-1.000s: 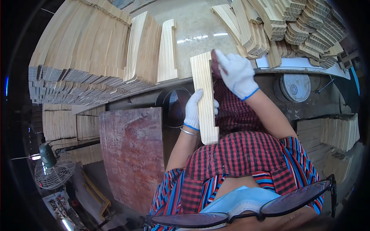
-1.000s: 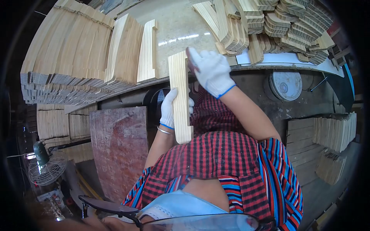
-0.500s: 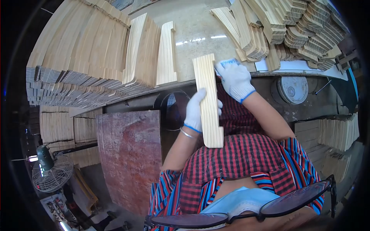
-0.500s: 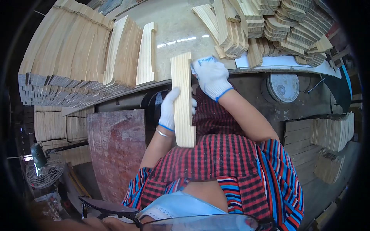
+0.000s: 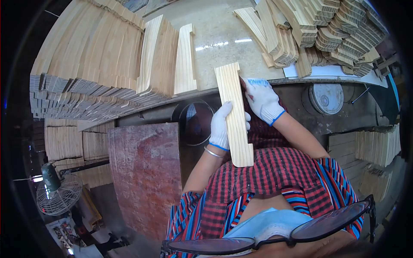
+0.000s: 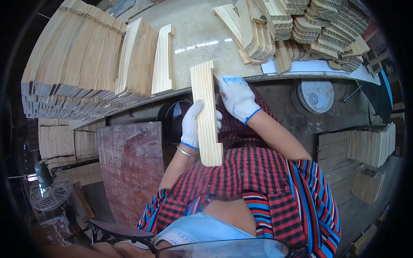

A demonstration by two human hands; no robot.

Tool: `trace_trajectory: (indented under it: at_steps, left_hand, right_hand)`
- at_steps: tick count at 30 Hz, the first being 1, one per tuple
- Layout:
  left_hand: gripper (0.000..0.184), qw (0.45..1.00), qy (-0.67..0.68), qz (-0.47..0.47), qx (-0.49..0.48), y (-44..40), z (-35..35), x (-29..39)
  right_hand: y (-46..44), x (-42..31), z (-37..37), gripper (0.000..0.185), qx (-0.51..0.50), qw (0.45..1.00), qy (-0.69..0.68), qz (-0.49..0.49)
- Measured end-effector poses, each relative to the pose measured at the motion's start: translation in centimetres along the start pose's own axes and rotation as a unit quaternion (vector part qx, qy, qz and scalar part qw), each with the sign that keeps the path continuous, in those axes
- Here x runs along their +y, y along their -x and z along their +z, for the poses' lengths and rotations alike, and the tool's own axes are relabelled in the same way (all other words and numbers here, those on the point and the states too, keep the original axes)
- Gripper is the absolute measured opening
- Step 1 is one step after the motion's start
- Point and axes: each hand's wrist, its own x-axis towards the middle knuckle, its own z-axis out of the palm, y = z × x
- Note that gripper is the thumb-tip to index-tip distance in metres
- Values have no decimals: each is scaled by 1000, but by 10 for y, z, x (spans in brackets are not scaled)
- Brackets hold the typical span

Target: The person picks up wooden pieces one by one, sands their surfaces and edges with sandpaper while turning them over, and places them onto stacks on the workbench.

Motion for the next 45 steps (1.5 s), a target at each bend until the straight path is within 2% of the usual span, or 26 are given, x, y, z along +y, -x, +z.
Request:
trace_trajectory:
  at_steps: [2, 3, 4, 7, 8, 9, 11, 16, 18, 19, 23, 24, 25, 27, 28, 29, 31, 33, 34, 36, 37, 39, 40, 43, 44, 45]
  left_hand:
    - [40, 999, 28, -3, -16, -1, 1, 2]
    - [40, 1000, -3, 3, -2, 0, 2, 3]
    - [40, 999, -35, 6, 13, 2, 3, 2]
    - [40, 999, -25, 0, 22, 3, 5, -1]
    - [39, 999, -37, 16, 22, 0, 3, -2]
    - [39, 999, -36, 23, 19, 0, 4, 0]
    - [38, 999, -37, 14, 20, 3, 5, -1]
    - [34, 1000, -21, 1, 1, 6, 9, 6]
    - [35, 1000, -10, -10, -4, 6, 8, 6]
    - [36, 1000, -28, -2, 0, 5, 9, 5]
    - [41, 999, -41, -33, 6, 10, 24, 1]
    - [42, 998, -57, -15, 8, 15, 32, -5]
    - [41, 999, -41, -10, -24, 18, 29, -9]
    - [40, 995, -92, 34, -9, 20, 19, -8]
    - [41, 942, -303, 142, 21, 18, 2, -4]
    - [42, 832, -497, 241, 47, 17, -13, 2]
    - [43, 674, -660, 288, 165, 30, 7, 25]
    - [45, 302, -791, 520, 113, 16, 12, 37]
    - [45, 302, -791, 520, 116, 7, 14, 38]
    - [49, 329, -770, 546, -34, -10, 18, 38]
    - [49, 324, -768, 550, -38, -13, 21, 42]
    - [48, 328, -786, 519, -76, -14, 23, 47]
    - [48, 327, -785, 521, -79, -14, 25, 48]
    - [40, 362, -735, 571, -55, -17, 20, 55]
    - [39, 391, -703, 592, -49, -26, 10, 58]
    - [39, 416, -671, 612, -44, -35, 3, 64]
  right_hand:
    - [3, 2, -15, 48, 50, 997, -64, 10]
    - [5, 3, -21, 48, 95, 987, -129, 21]
    - [-2, 8, -17, 45, 102, 988, -117, 27]
    - [-18, -9, -26, 42, 23, 982, -185, 37]
    - [-19, 4, 23, 44, 98, 989, -114, 8]
    - [-19, 1, 13, 44, 101, 988, -113, 2]
    - [-7, -8, -14, 48, -44, 990, -117, 61]
    - [6, 5, -12, 54, -4, 997, -77, 31]
    - [11, 11, -29, 52, 45, 970, -235, 41]
    - [9, 11, -33, 49, 98, 972, -210, 24]
    - [-11, -3, -49, 47, -65, 988, -111, 87]
    - [-8, 1, -35, 48, -4, 993, -117, 29]
    - [-8, 2, -30, 50, -70, 993, -76, 61]
    - [-3, 3, -23, 49, -53, 995, -49, 68]
    - [-3, 5, -22, 49, -53, 995, -52, 71]
    - [-4, 8, -21, 50, -54, 995, -60, 58]
    - [-2, 9, -17, 52, -54, 995, -70, 50]
    - [-2, 6, -13, 53, -41, 994, -75, 61]
    - [-1, 3, -14, 53, -42, 995, -75, 58]
    - [-1, -3, -20, 54, -132, 979, -98, 118]
    - [-1, 2, -16, 54, -124, 980, -98, 120]
    - [10, 9, -7, 54, 19, 994, -110, 20]
    - [16, 12, -12, 55, -18, 991, -126, 29]
    - [31, 19, -21, 50, 9, 974, -219, 62]
    - [26, 33, -4, 45, 49, 970, -222, 89]
    - [21, 20, -41, 42, 17, 971, -205, 122]
